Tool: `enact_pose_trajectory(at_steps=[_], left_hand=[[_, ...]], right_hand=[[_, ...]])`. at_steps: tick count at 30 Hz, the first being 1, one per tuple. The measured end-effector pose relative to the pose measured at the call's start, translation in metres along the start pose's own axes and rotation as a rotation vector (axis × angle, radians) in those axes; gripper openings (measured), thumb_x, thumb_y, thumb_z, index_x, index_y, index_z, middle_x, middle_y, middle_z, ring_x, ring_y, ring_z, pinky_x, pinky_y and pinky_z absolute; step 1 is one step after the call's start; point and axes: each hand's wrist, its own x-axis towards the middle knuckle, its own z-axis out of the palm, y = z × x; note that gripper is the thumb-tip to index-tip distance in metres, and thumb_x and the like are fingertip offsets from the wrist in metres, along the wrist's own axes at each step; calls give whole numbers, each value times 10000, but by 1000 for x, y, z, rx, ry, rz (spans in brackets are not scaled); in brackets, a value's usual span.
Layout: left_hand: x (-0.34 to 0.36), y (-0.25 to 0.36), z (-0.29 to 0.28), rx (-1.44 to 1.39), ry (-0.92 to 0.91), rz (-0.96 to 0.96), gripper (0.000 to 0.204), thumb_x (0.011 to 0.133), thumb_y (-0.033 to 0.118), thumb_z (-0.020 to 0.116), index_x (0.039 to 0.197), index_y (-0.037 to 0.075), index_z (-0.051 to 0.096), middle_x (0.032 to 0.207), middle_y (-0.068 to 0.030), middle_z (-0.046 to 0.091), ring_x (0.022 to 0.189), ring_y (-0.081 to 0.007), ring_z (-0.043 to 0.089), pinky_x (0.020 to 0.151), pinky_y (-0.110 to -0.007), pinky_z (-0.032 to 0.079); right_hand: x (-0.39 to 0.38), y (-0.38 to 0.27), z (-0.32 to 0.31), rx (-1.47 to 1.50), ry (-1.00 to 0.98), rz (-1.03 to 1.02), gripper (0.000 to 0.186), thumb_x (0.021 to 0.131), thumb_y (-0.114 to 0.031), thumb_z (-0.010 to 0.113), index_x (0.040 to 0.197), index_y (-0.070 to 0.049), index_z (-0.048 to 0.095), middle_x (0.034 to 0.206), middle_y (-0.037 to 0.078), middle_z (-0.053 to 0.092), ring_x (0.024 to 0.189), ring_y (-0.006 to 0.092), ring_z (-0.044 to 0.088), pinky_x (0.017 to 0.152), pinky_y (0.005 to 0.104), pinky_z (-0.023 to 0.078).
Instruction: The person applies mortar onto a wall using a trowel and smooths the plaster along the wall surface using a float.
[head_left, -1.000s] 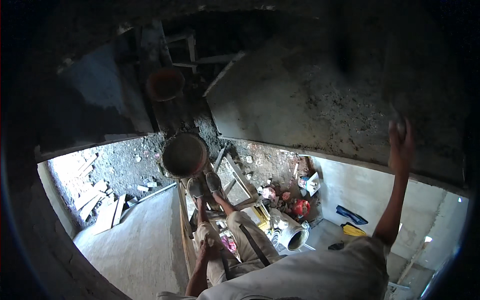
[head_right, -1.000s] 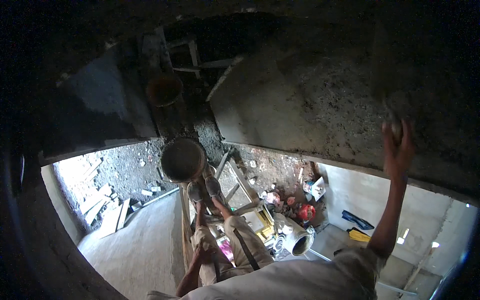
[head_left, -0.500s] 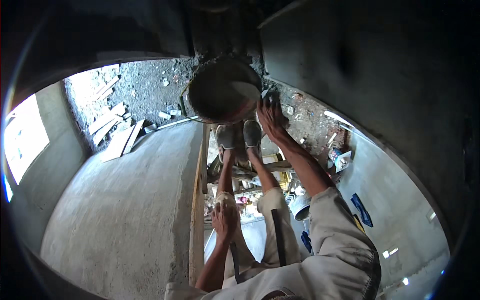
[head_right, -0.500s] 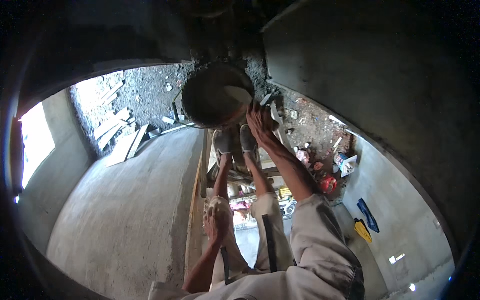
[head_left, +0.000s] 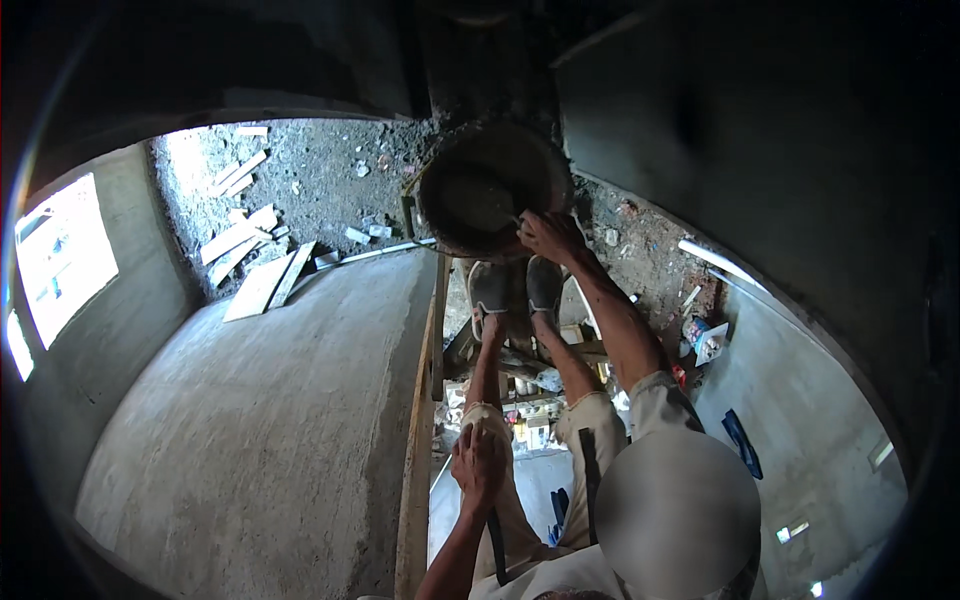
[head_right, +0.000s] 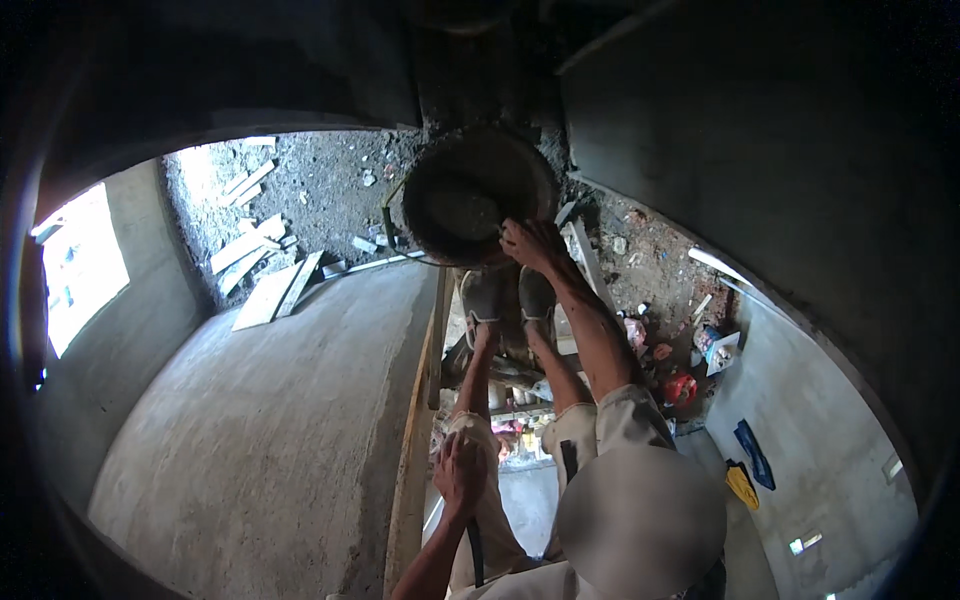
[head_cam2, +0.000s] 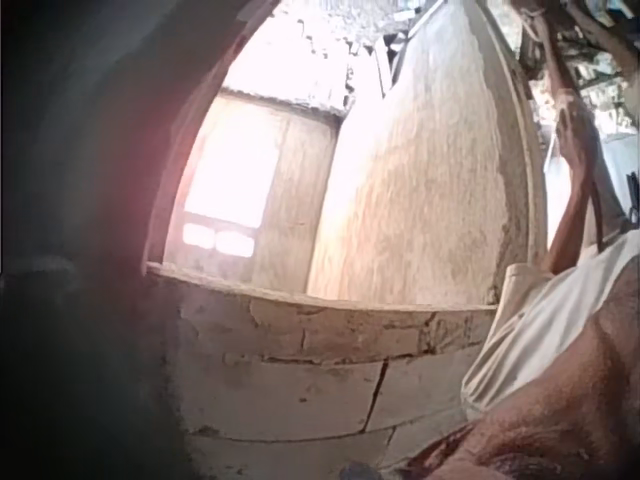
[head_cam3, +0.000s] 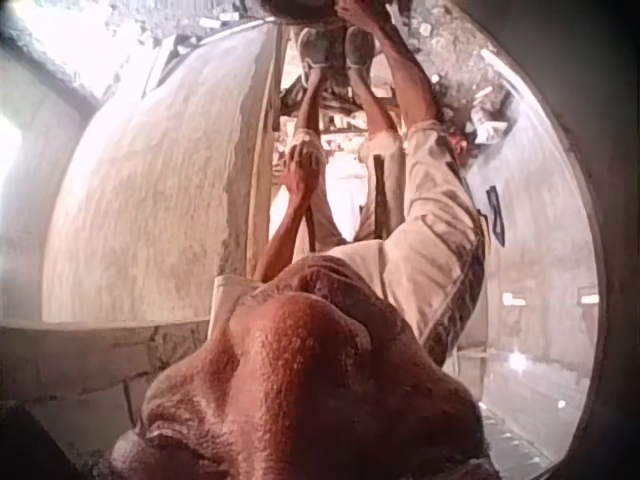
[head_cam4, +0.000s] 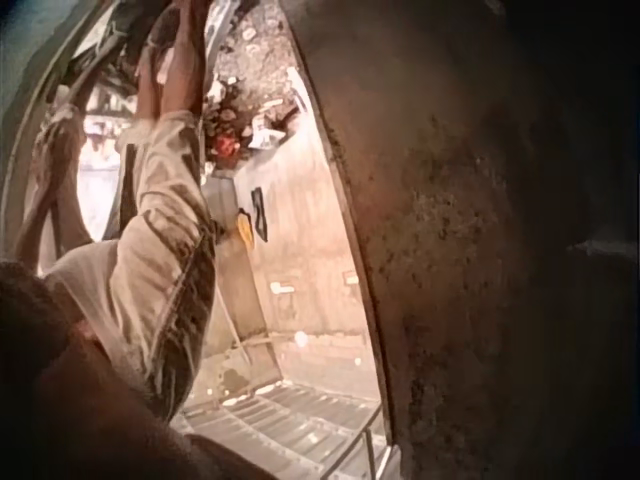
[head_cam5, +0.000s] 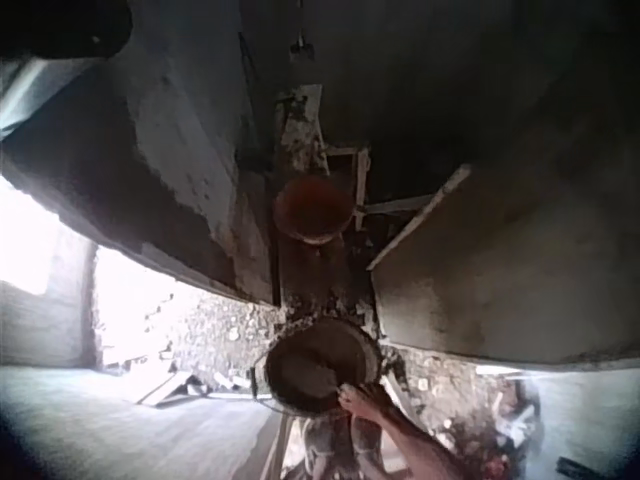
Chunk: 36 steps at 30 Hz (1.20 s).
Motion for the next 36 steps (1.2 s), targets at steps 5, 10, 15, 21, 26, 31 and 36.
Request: enact_pose_trajectory(at_steps=[5,10,15,21,26,31,36], left_hand=[[0,-25,12,31,-81,81,615,773,330,685,1314,137,464,1305,-218,494,1162,-421,482,970,-480,400],[3,-39,7,84,-352,137,844,775,461,665,1475,247,243,1443,-205,368,1268,-448,393,1048,-490,348],[8,-68,1,-34,-343,266,824,788,394,672,1471,219,247,1365,-243,437,1203,-429,461,1048,-484,345],[6,-59,-16,-13,-427,241,822,791,378,671,1472,209,243,1344,-250,452,1186,-424,474,1042,-484,349],[3,-59,-9,-18,-484,247,819,794,365,670,1472,201,241,1326,-255,464,1172,-420,484,1038,-485,352],[1,-73,13,-35,-547,262,817,797,352,669,1473,193,238,1308,-261,475,1158,-416,494,1033,-485,356],[-7,-78,48,-292,-513,134,759,828,333,636,1464,158,260,1299,-256,468,1137,-381,507,1037,-509,335]], right_hand=[[-76,-70,-108,156,40,-70,350,813,-342,640,1056,-101,570,854,150,647,777,357,644,671,443,516],[-165,-173,-300,120,-70,-191,369,808,-303,686,1081,-83,570,874,132,664,803,331,664,722,413,537],[-223,-232,-441,254,-25,-401,359,839,-293,695,1106,-71,603,891,103,665,783,247,670,681,340,542],[-235,-138,-542,578,118,143,432,906,-453,574,1019,-41,637,880,57,642,751,149,620,627,291,524],[-322,-88,-659,-30,881,493,535,912,-405,573,1299,-44,493,1147,175,610,981,240,623,821,384,508],[-388,-125,-580,-527,645,499,406,851,-246,654,1187,-41,558,985,202,646,870,342,652,749,406,519],[-303,-79,-336,-319,333,401,396,783,-137,645,1144,-46,511,947,203,617,854,384,616,712,489,495]])
